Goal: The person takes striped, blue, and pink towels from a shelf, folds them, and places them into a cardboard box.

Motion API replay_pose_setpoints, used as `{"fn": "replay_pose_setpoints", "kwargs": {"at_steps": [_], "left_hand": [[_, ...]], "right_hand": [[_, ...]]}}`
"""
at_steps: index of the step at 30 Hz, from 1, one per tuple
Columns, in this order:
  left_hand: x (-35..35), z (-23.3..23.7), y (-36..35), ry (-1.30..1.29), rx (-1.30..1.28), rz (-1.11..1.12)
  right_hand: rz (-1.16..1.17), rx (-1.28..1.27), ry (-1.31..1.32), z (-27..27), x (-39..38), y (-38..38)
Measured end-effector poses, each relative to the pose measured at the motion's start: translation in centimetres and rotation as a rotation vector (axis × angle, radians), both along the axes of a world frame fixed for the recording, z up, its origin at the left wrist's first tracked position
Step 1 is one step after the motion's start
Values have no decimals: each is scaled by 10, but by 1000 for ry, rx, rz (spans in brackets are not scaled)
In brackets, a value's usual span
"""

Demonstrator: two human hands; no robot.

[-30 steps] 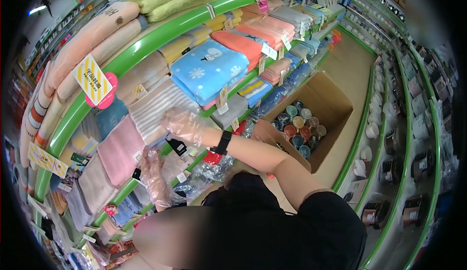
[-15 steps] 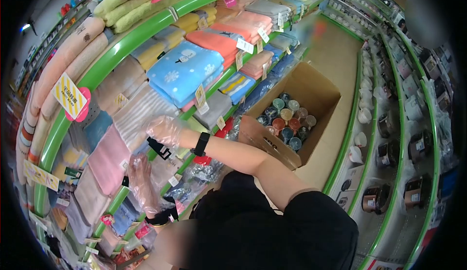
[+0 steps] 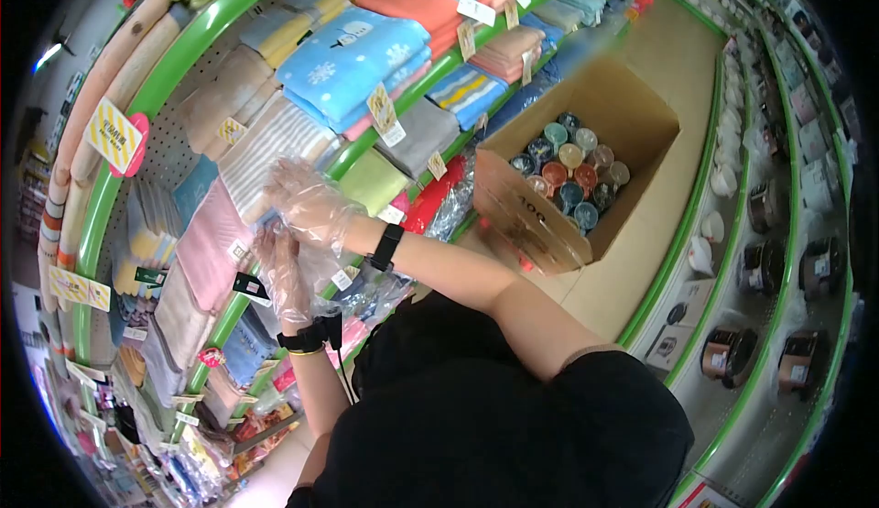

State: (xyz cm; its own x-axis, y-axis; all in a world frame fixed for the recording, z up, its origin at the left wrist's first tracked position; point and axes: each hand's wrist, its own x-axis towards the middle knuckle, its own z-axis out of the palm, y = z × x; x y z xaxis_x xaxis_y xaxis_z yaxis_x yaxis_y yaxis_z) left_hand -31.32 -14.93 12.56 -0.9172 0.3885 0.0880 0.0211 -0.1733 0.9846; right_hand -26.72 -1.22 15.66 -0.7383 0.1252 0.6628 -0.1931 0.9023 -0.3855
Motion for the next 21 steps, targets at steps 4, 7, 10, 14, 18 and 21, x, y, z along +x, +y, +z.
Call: {"fn": "replay_pose_setpoints", "kwargs": {"at_steps": [4,7,10,14,18,21], "left_hand": [[-31,-33,-9,-16,102,-215],[-35,-39,-5,617,-300,-125],[-41,-37,-8,278,-67,-293],[-29,-7,6,-64,53,-410],[-26,-2,9,-206,-48,-311],[-22,-5,14,-243,-34,-282]], "right_hand": [[5,-9,91,4,-2,-2],[45,-169,89,2,-1,-4],[9,-331,253,-8,7,-7],[-89,-446,332,-16,14,-6],[-124,-607,123,-28,21,-10],[-99,-675,-1,-34,25,-12]]}}
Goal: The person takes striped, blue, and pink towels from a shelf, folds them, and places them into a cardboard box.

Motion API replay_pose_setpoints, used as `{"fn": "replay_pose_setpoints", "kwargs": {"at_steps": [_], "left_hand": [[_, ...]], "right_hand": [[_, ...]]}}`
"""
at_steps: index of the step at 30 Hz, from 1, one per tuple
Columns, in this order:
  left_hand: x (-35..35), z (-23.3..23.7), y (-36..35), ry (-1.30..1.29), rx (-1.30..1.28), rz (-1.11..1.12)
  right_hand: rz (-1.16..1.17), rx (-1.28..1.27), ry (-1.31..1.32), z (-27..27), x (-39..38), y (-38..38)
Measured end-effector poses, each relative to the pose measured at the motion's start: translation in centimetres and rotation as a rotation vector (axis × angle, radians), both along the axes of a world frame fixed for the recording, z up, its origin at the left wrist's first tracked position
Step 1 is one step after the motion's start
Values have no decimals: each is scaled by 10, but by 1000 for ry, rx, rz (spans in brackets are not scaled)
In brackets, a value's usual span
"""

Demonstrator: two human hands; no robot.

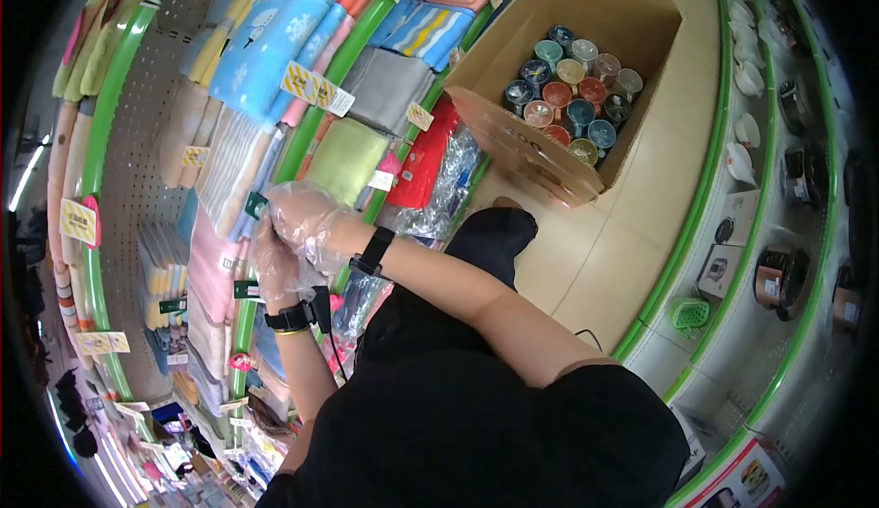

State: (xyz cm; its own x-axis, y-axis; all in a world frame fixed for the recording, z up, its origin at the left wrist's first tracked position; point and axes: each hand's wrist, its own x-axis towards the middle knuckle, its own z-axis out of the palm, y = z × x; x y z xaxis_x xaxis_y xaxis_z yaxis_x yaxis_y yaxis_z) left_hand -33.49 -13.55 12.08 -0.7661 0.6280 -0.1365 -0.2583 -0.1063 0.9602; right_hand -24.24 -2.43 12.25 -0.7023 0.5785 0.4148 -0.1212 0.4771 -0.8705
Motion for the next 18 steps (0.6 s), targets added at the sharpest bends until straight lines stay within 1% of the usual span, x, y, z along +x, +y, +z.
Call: {"fn": "replay_pose_setpoints", "kwargs": {"at_steps": [1,2,3,4,5,6,7,8,10,12,14,15,16,18], "left_hand": [[2,3,1,-44,1,-55],[5,6,2,-87,7,-108],[14,14,3,-87,-29,-38],[12,12,-1,-84,-18,-15],[5,6,-7,34,-14,-51],[-4,1,-14,157,-10,-75],[-5,-5,-16,566,-189,-41],[-2,-14,-17,597,-160,63],[26,25,-16,357,-359,26],[38,28,-11,157,-254,68],[42,30,-9,151,-231,85],[47,35,-8,134,-216,81],[52,40,-8,115,-202,76],[51,36,-6,128,-204,82]], "right_hand": [[57,-44,-71,0,1,-2],[72,-41,-71,-1,2,-4],[19,-52,-12,-4,2,-6],[-29,-61,49,-1,7,-7],[5,-106,74,3,13,-5],[43,-88,85,4,15,-3],[70,-123,59,4,13,0],[99,-155,31,4,10,2],[109,-208,166,-6,5,3],[203,-328,82,-6,4,9],[293,-421,-28,-3,3,16],[313,-551,-154,-7,-5,17],[342,-528,-169,-15,-16,19],[252,-575,-28,-28,-31,24]]}}
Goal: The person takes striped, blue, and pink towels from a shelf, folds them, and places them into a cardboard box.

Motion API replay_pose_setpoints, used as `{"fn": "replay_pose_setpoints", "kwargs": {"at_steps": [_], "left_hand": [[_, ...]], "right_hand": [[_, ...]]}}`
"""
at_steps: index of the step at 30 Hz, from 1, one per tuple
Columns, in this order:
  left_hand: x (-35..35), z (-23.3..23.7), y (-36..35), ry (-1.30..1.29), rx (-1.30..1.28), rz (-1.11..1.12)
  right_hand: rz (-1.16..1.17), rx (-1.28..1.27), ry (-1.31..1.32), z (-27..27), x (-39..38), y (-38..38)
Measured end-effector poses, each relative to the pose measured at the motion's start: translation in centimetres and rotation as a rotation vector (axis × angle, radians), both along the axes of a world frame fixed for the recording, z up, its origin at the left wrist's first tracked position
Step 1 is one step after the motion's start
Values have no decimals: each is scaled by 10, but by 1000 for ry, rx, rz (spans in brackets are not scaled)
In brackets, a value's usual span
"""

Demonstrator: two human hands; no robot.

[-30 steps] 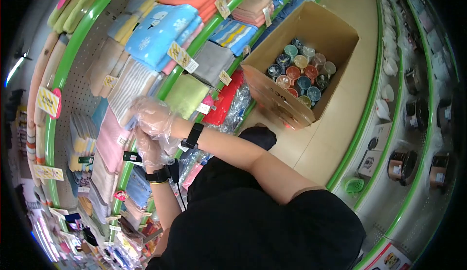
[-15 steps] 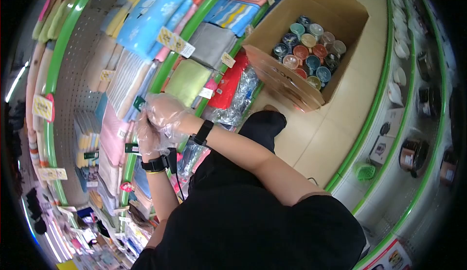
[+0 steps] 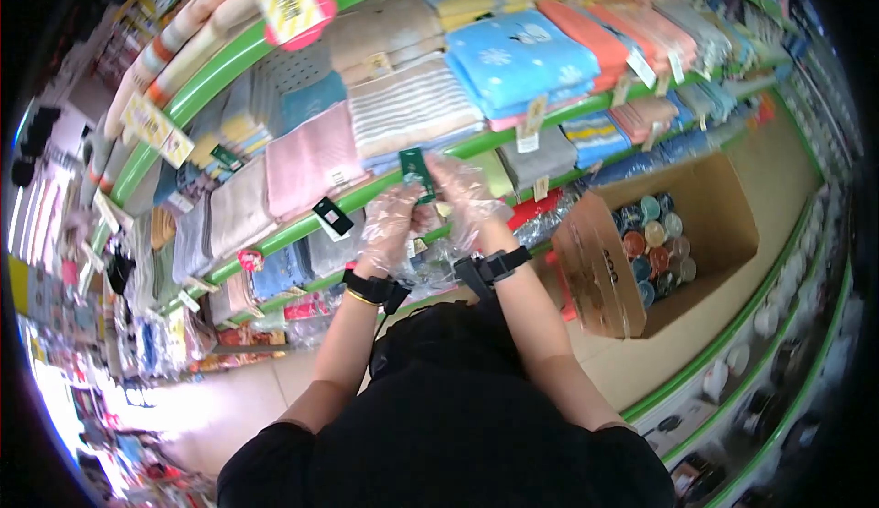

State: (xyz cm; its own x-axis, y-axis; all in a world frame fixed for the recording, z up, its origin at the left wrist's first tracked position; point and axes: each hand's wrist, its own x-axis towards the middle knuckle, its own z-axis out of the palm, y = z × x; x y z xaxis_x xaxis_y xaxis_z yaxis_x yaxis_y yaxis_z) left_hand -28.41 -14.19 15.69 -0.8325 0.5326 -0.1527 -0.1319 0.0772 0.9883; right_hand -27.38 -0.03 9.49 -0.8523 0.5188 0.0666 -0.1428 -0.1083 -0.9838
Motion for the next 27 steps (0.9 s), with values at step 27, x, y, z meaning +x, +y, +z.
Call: {"fn": "replay_pose_setpoints", "kwargs": {"at_steps": [27], "left_hand": [[-2,-31,-41,257,-144,223]], "right_hand": [[303,1509,-50,130,-48,57]]}}
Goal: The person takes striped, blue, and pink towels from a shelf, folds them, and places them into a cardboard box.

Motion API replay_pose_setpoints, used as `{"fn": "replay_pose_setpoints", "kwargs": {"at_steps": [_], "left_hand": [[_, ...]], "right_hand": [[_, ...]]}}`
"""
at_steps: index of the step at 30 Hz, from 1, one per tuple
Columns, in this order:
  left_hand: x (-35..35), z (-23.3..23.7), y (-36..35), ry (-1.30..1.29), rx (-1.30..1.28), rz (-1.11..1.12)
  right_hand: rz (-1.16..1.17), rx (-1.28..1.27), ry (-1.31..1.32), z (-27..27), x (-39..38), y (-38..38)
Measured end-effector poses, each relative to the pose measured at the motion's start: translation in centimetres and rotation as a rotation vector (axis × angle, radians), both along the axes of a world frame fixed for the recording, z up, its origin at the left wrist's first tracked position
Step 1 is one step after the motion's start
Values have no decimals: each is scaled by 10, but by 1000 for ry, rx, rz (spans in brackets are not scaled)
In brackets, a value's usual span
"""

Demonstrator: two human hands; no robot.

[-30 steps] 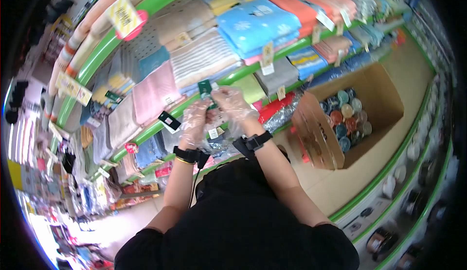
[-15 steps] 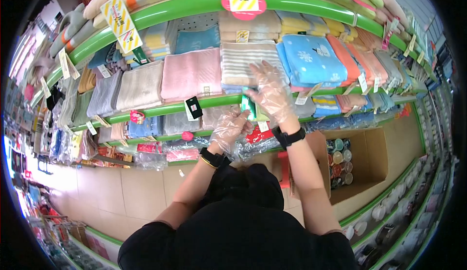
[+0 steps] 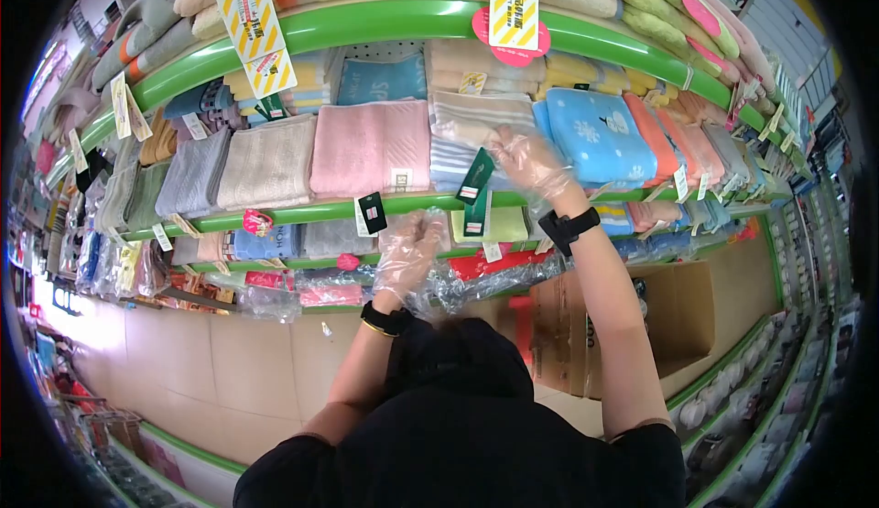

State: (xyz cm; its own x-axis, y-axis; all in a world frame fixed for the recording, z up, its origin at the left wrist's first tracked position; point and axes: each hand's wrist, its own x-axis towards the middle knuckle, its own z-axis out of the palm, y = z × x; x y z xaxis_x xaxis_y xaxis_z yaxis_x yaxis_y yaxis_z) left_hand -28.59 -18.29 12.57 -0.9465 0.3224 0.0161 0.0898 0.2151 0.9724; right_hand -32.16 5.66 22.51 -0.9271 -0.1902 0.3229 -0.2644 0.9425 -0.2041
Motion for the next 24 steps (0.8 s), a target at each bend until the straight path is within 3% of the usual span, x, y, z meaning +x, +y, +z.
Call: {"fn": "replay_pose_setpoints", "kwargs": {"at_steps": [1,5,14,16,17,19,20,22,24], "left_hand": [[-1,6,-4,129,-40,95],[-6,8,-9,118,139,145],[-12,6,-9,106,245,72],[-12,8,-7,126,225,71],[-10,9,-3,94,350,64],[-6,21,0,60,474,58],[-5,29,0,64,438,11],[-6,30,3,73,402,-32],[-9,26,7,161,402,-41]], "right_hand": [[-1,2,2,3,-4,2],[-28,-27,-74,8,1,-2],[-31,26,-1,-24,13,-9],[-115,77,-157,-17,19,-15],[-116,76,-156,-24,19,-12],[139,25,215,-34,20,-10],[140,25,215,-38,25,-8],[22,98,-8,-24,42,-19],[42,96,-24,-22,42,-15]]}}
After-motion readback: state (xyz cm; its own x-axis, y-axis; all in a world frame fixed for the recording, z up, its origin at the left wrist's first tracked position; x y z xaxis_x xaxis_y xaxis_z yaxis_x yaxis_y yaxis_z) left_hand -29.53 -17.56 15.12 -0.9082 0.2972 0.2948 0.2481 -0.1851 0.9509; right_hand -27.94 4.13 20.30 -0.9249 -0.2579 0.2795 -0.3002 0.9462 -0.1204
